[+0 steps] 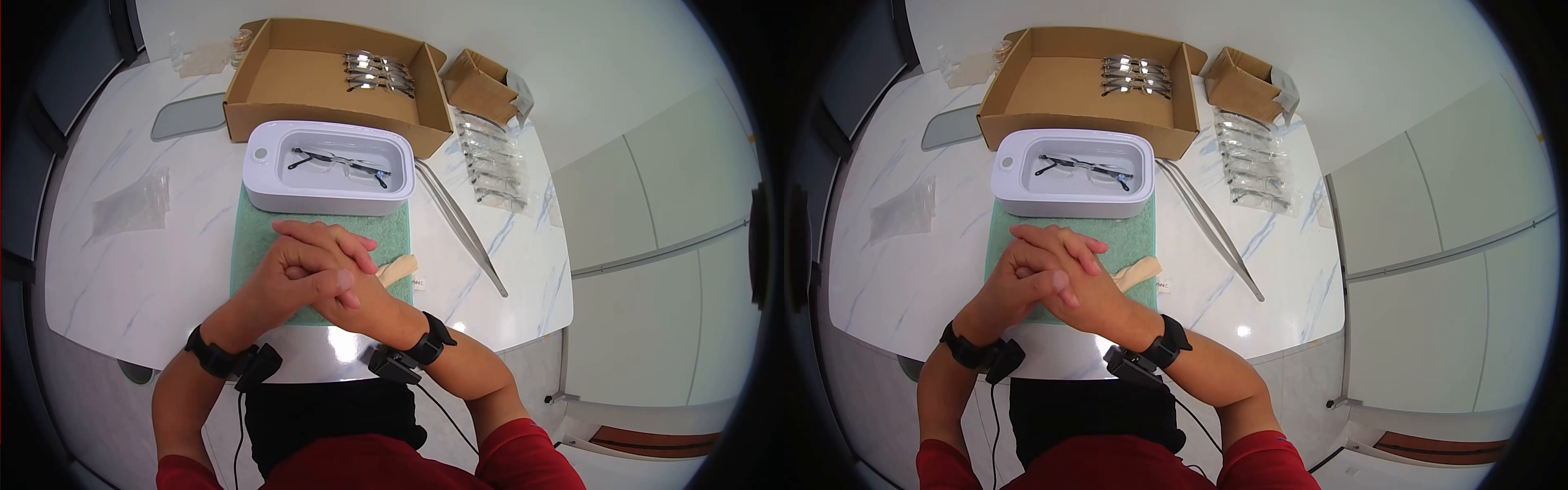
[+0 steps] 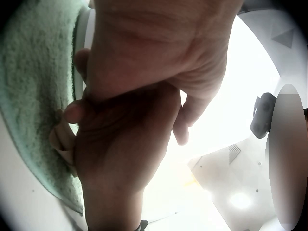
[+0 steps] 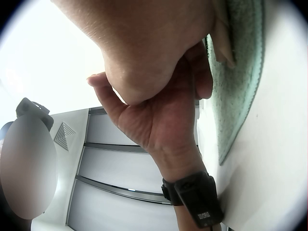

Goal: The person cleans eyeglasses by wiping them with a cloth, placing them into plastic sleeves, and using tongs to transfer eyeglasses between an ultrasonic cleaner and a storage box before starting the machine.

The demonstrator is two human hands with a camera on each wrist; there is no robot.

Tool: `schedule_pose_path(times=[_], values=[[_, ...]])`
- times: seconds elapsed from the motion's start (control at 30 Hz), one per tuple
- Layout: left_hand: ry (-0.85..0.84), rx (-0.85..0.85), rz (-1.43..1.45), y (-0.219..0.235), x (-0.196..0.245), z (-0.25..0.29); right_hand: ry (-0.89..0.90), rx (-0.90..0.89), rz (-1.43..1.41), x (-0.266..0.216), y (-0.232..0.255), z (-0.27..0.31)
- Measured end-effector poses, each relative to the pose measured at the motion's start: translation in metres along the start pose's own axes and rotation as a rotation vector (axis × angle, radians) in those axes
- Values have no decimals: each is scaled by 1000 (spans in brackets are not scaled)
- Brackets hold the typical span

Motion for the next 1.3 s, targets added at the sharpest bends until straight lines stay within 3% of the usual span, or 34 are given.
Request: schedule_pose_path(times=[0.33,0.43,0.83,1.07,1.13,1.23,1.3], values=[[20,15,33,0,-2,1,45,19,60,-4,1,0],[14,1,14,0,-3,1,-29,2,-9,-1,1,-1],[16,-7,31,0,-3,1,65,43,70,-4,1,0],[13,-1,36,2,-6,0,-20,19,-6,-2,2,0],[-157,-90,-56,-2,3,-1,-12,21,-3,-4,2,0],[-27,-19,13,0,-3,0,-111,-1,-69,5,0,0],[-39,-27,17,1,-4,1,3,21,6,-3,2,0]])
Point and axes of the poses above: each hand's wrist, its own z-axis away from the middle knuckle, its own y-axis out of the back of the hand, x = y × z, the point moved 10 cm from there along -z, towards the middle knuckle, and after that the axes turned 9 degrees about -x, right-handed, at the moved point
